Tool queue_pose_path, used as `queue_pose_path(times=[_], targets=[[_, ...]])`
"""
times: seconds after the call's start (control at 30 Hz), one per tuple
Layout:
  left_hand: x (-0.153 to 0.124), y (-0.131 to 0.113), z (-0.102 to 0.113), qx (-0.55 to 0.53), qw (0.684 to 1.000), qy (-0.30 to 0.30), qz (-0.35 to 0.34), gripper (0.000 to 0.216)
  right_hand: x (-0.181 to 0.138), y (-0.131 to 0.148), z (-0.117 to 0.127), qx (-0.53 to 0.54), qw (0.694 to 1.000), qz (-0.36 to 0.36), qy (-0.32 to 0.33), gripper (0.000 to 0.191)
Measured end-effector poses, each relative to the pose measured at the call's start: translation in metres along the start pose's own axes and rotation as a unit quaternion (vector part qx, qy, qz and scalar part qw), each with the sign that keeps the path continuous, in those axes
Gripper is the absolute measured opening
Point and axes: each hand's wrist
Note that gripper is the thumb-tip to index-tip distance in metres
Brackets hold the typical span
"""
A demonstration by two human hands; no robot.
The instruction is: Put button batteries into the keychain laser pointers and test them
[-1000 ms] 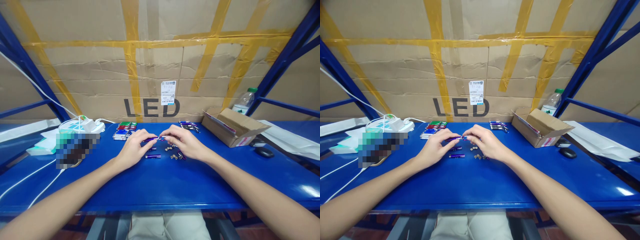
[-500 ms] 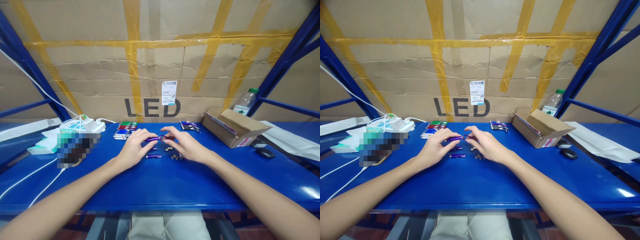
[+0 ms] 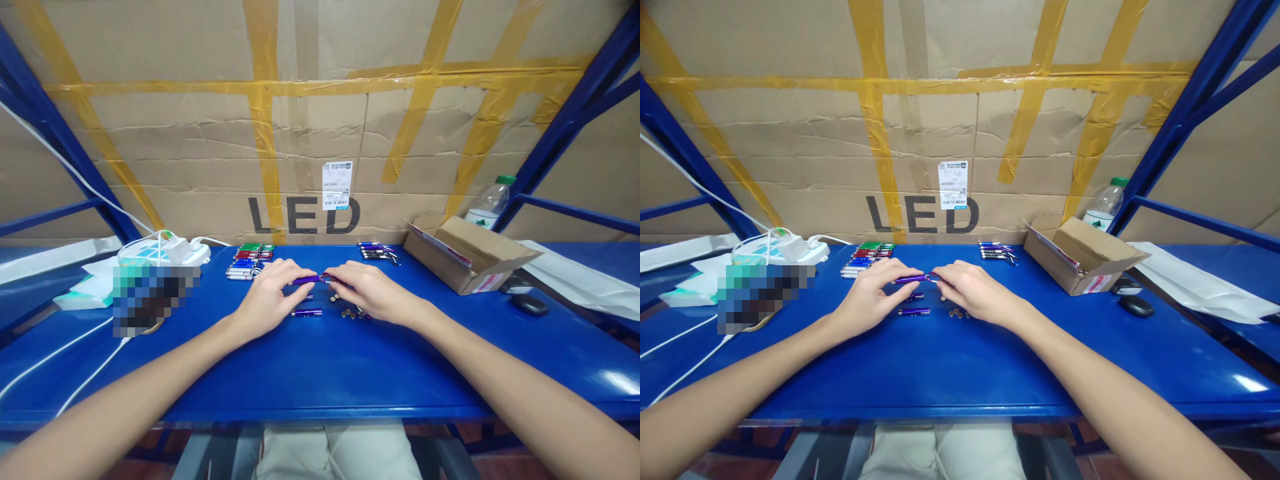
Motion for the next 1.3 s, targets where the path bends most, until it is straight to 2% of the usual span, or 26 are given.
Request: queue_pose_path(times=[0.57,0.83,1.3], targets=[[0.001,0.000,0.003,-0.078,0.995,0.047,0.037,0.026,0.001,0.001,-0.001,0.017,1.000,-0.019,-0.018,0.028],[0.001,0.004,0.002,-0.083,0.995,0.045,0.019,0.028,0.001,0.001,-0.009,0.038,0.998,-0.043,-0.038,0.029],[-0.001,0.003,0.002,-0.032,0.999,0.015,-0.033,0.026,0.005,0.016,-0.007,0.098,0.991,-0.079,-0.047,0.027]])
Point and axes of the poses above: each hand's wrist, its own x-axis towards the middle knuckle, its own z-axis out of the back of the hand, y = z × x, and after that the axes turned 8 degrees about y, right-handed
